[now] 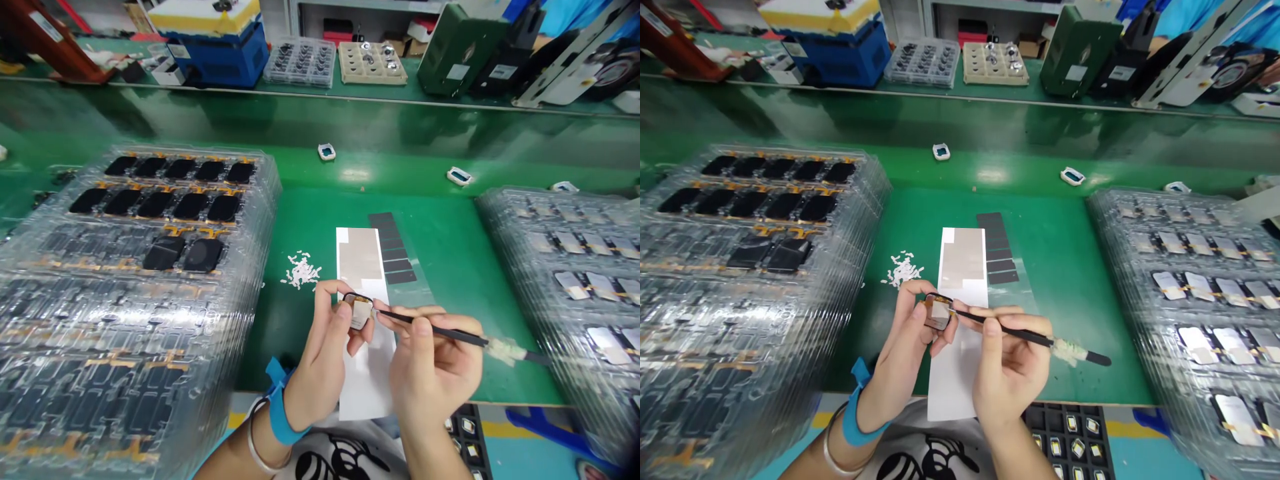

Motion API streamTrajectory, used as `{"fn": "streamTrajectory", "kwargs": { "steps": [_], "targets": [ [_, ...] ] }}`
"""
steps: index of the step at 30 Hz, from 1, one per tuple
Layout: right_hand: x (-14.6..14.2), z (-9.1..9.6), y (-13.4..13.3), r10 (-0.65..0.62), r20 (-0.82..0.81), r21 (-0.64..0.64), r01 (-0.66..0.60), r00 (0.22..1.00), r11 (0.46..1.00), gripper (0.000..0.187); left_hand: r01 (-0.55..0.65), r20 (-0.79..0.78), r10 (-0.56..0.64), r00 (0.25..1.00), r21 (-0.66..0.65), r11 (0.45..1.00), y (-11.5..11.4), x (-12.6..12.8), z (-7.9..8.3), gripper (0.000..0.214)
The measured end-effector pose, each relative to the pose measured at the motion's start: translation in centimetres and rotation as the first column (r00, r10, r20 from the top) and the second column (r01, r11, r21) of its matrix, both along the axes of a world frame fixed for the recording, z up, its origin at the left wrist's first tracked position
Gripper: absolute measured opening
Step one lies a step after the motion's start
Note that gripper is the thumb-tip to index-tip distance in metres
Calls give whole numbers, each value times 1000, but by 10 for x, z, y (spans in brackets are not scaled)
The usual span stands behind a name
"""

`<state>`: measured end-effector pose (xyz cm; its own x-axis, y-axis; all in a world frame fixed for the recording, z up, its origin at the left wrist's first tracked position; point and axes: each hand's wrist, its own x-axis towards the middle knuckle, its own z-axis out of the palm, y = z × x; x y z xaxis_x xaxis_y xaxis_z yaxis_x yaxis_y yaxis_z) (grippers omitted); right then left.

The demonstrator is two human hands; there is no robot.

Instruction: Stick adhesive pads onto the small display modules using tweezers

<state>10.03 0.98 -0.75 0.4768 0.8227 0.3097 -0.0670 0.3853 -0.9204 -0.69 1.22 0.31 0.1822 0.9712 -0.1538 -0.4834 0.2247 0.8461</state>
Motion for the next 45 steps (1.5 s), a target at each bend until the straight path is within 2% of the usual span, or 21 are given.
{"fn": "streamTrajectory", "kwargs": {
  "steps": [4, 11, 16, 28, 34, 45],
  "targets": [
    [-3, 0, 0, -33, 5, 8, 33, 999, 999, 12, 60, 82, -58, 995, -18, 998, 1, 3, 0, 25],
    [-2, -1, 1, -43, 25, 64, 41, 999, 997, 15, 47, 73, -44, 996, -40, 998, -2, 8, 4, 26],
    [-2, 1, 0, -54, 51, 30, 52, 997, 998, 14, 39, 73, -38, 997, -21, 999, -2, 7, 4, 22],
    [-2, 2, -2, -71, 78, 6, 71, 994, 997, 13, 24, 50, -23, 998, -11, 1000, -2, 8, 1, 21],
    [-3, 2, -1, -71, 62, 54, 68, 996, 996, 14, 25, 19, -25, 999, 17, 1000, -2, 7, 1, 16],
    [-2, 1, -1, -62, 82, 61, 57, 995, 996, 15, -1, -48, 4, 999, 53, 999, -5, 8, -2, 12]
  ]
}}
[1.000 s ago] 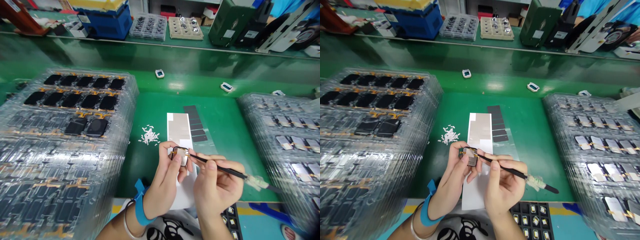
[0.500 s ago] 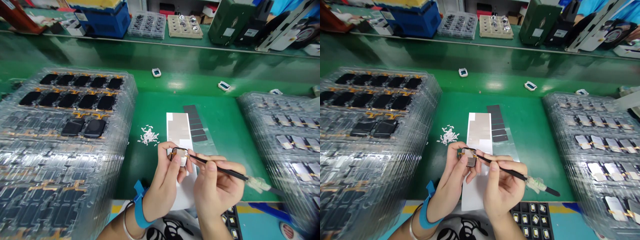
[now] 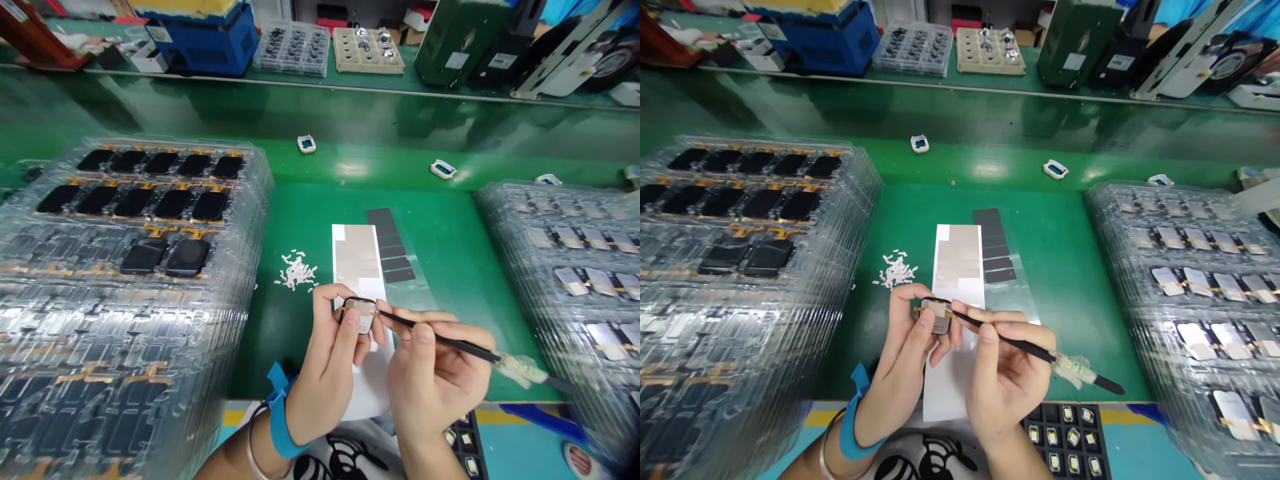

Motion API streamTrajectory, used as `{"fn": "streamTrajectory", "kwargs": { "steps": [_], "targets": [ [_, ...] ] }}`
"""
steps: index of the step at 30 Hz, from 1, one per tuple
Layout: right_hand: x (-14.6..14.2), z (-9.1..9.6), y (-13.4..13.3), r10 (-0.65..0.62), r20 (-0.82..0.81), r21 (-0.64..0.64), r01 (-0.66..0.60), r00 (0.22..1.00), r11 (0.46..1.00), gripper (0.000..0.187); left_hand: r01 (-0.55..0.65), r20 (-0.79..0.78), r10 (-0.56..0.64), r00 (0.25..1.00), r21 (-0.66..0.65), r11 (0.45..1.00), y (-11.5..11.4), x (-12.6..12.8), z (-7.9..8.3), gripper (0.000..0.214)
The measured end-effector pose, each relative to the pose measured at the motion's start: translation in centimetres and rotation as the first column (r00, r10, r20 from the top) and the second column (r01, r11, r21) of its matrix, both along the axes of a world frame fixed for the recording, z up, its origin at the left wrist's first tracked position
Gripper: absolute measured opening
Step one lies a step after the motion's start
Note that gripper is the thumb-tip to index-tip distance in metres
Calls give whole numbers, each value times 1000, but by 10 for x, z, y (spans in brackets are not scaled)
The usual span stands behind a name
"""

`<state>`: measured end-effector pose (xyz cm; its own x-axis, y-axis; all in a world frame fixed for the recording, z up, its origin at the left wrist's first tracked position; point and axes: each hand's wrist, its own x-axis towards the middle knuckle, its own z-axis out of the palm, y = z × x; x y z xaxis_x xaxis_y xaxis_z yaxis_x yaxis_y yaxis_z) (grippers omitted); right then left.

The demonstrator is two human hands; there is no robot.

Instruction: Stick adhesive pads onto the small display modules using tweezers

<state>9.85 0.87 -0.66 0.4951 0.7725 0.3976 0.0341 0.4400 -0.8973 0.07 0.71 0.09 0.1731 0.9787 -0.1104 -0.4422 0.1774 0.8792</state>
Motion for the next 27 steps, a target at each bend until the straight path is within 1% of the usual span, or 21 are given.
{"fn": "streamTrajectory", "kwargs": {
  "steps": [4, 7, 9, 10, 12, 14, 15, 16, 18, 21, 24, 27],
  "targets": [
    [1, -3, 2, 64, -44, 44, -62, 997, 997, 18, -14, 28, 13, 1000, 17, 1000, 1, 1, 1, 13],
    [1, -5, 0, 129, -85, 58, -124, 988, 991, 19, -87, 42, 86, 995, 23, 996, 2, 1, 1, 13],
    [2, -1, -1, 149, -91, 59, -144, 985, 988, 18, -132, 30, 130, 991, 39, 991, 4, 1, 2, 14],
    [5, 2, -2, 134, -92, 62, -128, 987, 990, 17, -136, 17, 136, 991, 46, 990, 5, 0, 1, 15],
    [14, 12, -2, 49, -79, 81, -42, 996, 996, 15, -122, -31, 124, 992, 48, 991, 6, -1, 1, 18],
    [29, 20, -1, -41, -47, 93, 45, 998, 995, 14, -105, -101, 109, 989, 46, 993, 6, -1, 0, 24],
    [38, 23, 0, -58, -28, 81, 60, 998, 995, 13, -95, -131, 101, 986, 51, 994, 5, -2, 0, 27],
    [48, 25, 0, -48, -11, 49, 49, 999, 998, 13, -82, -152, 91, 984, 60, 995, 4, -2, -1, 27],
    [66, 22, 0, 26, 10, -50, -25, 1000, 998, 12, -38, -168, 51, 985, 79, 996, 3, -2, -1, 21],
    [90, 9, -3, 137, 20, -189, -130, 990, 973, 10, 47, -182, -33, 983, 70, 996, 3, -4, 1, 14],
    [108, -2, -6, 202, 60, -275, -178, 977, 945, 9, 167, -213, -159, 964, 19, 986, 5, -8, 5, 16],
    [124, -5, -6, 272, 127, -337, -216, 954, 916, 9, 272, -277, -274, 921, -48, 961, 5, -9, 9, 16]
  ]
}}
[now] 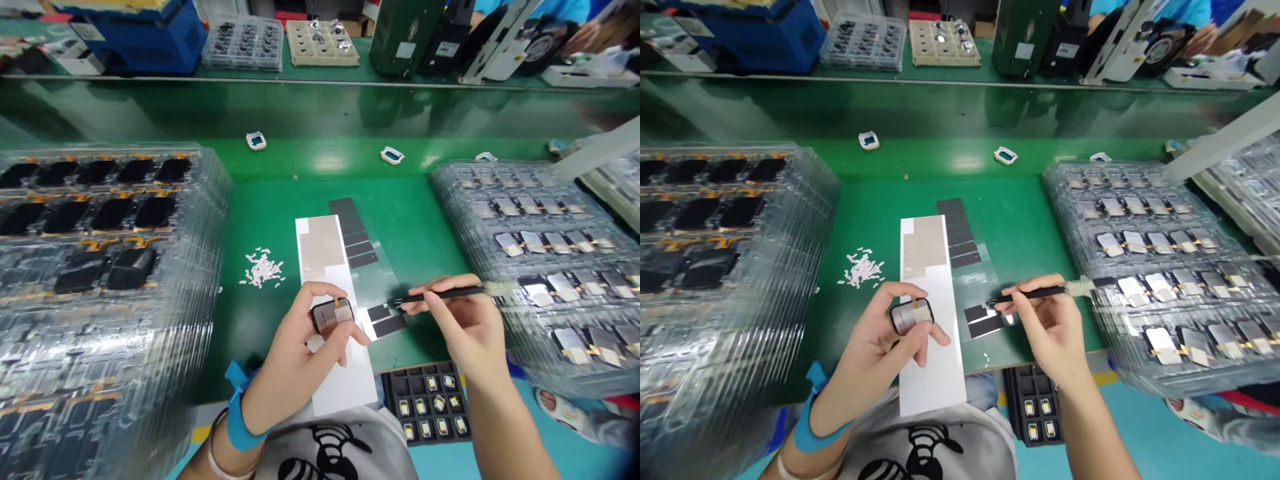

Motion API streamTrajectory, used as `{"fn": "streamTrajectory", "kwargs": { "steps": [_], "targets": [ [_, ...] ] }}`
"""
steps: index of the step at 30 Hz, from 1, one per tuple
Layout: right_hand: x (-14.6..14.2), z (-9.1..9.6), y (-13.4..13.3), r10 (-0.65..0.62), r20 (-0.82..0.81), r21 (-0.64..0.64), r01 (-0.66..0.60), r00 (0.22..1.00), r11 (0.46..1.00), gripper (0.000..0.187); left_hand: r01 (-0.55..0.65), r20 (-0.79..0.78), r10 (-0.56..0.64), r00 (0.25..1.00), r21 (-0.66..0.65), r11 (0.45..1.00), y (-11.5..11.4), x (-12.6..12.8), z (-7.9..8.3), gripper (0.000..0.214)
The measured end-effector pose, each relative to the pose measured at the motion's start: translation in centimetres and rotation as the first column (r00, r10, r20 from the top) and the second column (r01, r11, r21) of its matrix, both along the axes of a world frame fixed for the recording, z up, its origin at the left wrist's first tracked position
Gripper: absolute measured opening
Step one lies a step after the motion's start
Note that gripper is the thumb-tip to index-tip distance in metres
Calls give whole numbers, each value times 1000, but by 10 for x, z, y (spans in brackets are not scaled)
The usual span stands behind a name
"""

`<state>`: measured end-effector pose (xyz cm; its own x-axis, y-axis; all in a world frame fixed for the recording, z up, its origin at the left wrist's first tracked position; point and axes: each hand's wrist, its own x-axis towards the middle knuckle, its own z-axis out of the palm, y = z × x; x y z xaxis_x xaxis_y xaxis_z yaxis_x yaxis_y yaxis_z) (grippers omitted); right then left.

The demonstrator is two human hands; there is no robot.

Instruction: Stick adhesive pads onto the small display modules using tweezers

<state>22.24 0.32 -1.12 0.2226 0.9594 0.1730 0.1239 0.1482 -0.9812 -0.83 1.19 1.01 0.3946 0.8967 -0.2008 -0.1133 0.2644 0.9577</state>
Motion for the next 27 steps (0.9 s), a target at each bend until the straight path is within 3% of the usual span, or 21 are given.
{"fn": "streamTrajectory", "kwargs": {
  "steps": [8, 14, 27],
  "targets": [
    [9, -7, 6, 44, 20, -63, -43, 999, 997, 14, 174, -270, -147, 952, 79, 982, -2, 19, -2, 14],
    [7, -11, 5, 25, 29, -55, -23, 999, 998, 11, 260, -547, -68, 834, 282, 924, 1, 27, -10, 10],
    [9, -11, 6, 6, -8, -59, -7, 1000, 998, 13, 260, -556, -66, 829, 278, 925, 2, 28, -11, 9]
  ]
}}
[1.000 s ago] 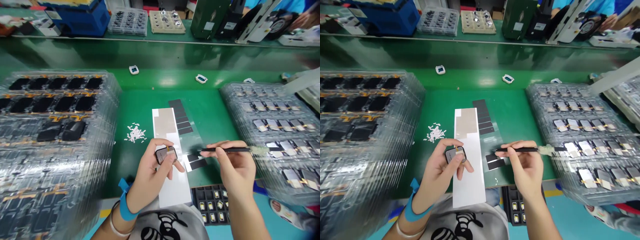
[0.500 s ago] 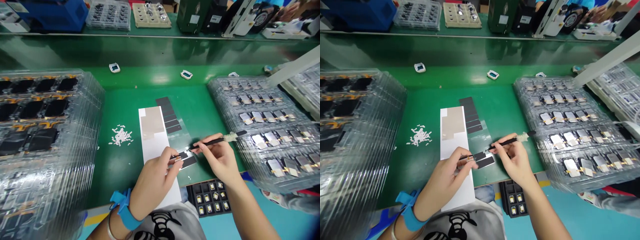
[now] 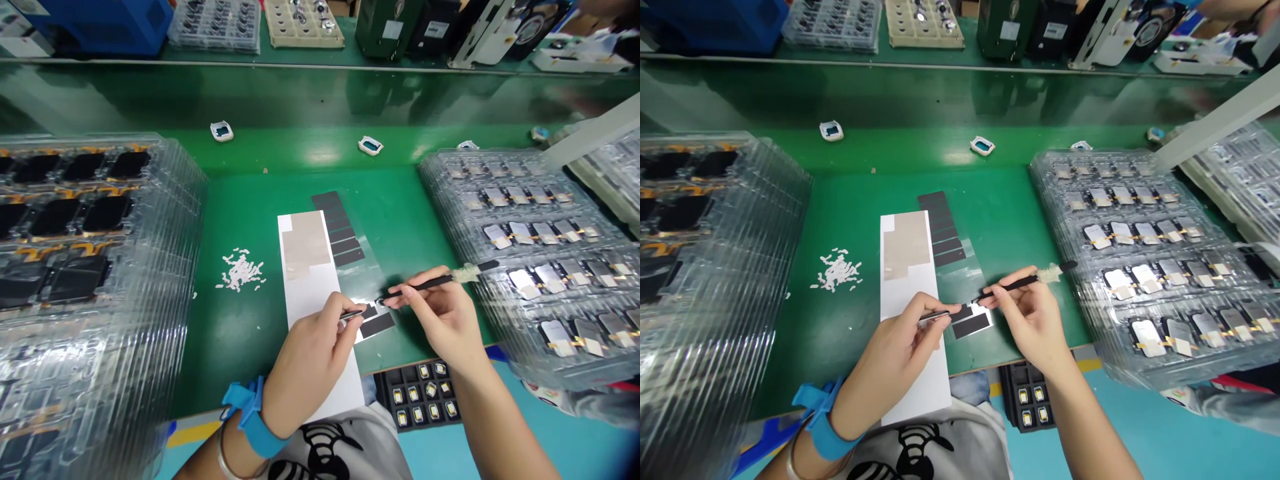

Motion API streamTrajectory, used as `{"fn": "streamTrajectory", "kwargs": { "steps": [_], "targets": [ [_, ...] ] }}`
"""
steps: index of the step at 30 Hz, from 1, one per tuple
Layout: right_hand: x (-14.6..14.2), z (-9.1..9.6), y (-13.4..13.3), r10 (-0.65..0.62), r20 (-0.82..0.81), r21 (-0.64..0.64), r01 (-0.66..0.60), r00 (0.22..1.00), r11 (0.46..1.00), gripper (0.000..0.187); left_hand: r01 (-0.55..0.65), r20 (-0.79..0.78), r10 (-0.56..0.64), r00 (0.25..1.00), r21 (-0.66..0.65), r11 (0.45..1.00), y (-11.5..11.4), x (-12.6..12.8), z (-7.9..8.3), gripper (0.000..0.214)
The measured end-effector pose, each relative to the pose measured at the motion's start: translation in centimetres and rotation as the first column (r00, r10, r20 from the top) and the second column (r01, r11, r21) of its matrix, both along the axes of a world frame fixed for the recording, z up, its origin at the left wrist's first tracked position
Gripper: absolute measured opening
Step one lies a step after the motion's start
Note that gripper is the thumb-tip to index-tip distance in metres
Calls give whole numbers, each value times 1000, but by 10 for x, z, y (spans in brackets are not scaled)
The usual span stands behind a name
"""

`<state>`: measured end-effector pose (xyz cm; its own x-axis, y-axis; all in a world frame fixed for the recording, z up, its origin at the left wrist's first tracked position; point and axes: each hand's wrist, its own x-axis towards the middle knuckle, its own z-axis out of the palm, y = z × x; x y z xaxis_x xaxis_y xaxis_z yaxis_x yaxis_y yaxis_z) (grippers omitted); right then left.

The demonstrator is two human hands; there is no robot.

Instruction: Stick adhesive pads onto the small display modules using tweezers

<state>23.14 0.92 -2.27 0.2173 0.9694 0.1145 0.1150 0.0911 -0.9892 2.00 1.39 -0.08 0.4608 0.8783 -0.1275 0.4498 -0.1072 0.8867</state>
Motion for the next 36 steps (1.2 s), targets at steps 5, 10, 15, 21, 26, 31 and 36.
{"fn": "streamTrajectory", "kwargs": {
  "steps": [5, 10, 15, 21, 26, 31, 36],
  "targets": [
    [7, 2, 0, -40, -124, 15, 43, 991, 999, 13, -147, 132, 161, 978, -111, 983, -2, -2, 0, 14],
    [-20, 24, 0, -98, -188, 152, 128, 977, 980, 11, -179, 260, 250, 933, -267, 947, 0, -12, 5, 13],
    [-72, 46, -2, 66, -181, 326, -4, 981, 946, 14, -165, 277, 210, 938, -178, 970, 2, -28, 16, 5],
    [-107, 47, 3, 192, -159, 445, -104, 968, 890, 27, -159, 252, 149, 956, 19, 987, 5, -45, 25, 6],
    [-116, 47, 6, 192, -135, 445, -114, 972, 888, 25, -203, 264, 177, 948, 75, 976, 8, -50, 22, 10],
    [-119, 48, 4, 173, -88, 429, -119, 981, 895, 25, -313, 248, 283, 926, 92, 945, 8, -47, 14, 14],
    [-121, 45, 5, 92, -27, 483, -68, 995, 873, 29, -296, 242, 251, 937, 168, 941, 9, -46, 12, 23]
  ]
}}
